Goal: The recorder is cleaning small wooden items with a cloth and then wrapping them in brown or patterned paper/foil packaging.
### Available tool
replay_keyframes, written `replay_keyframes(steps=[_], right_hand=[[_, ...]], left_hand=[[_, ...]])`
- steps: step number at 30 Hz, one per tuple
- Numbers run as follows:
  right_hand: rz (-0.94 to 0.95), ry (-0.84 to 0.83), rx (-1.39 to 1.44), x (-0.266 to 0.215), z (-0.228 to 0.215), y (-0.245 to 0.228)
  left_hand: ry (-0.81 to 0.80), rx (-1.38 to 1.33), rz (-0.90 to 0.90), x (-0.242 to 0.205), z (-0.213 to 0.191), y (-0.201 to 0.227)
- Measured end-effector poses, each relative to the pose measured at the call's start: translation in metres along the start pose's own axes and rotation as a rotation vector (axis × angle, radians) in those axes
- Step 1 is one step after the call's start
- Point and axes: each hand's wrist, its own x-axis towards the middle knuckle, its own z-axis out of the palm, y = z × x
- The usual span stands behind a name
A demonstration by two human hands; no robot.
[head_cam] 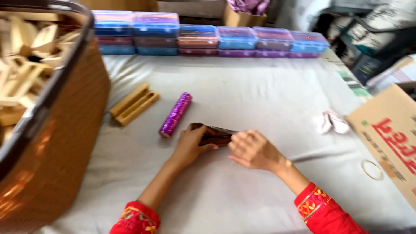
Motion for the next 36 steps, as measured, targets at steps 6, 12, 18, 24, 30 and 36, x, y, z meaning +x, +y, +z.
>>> replay_keyframes(steps=[6, 12, 18, 24, 30, 36], right_hand=[[0.602, -0.125, 0.478, -0.006, 0.027, 0.008], [0.611, -0.077, 0.473, -0.002, 0.015, 0.012], [0.687, -0.078, 0.574, -0.018, 0.029, 0.017], [0.708, -0.1, 0.554, -0.025, 0.038, 0.018], [0.732, -0.12, 0.587, -0.026, 0.039, 0.02], [0.763, -0.143, 0.629, -0.025, 0.037, 0.02]], left_hand=[[-0.08, 0.016, -0.062, 0.002, -0.002, 0.002], [-0.119, 0.058, -0.103, 0.002, -0.009, 0.007], [-0.054, 0.141, -0.057, 0.002, -0.006, 0.005], [0.147, 0.16, 0.0, 0.0, 0.004, 0.0], [0.301, -0.025, -0.084, 0.01, 0.01, -0.009], [0.017, -0.243, -0.315, 0.006, -0.002, 0.002]])
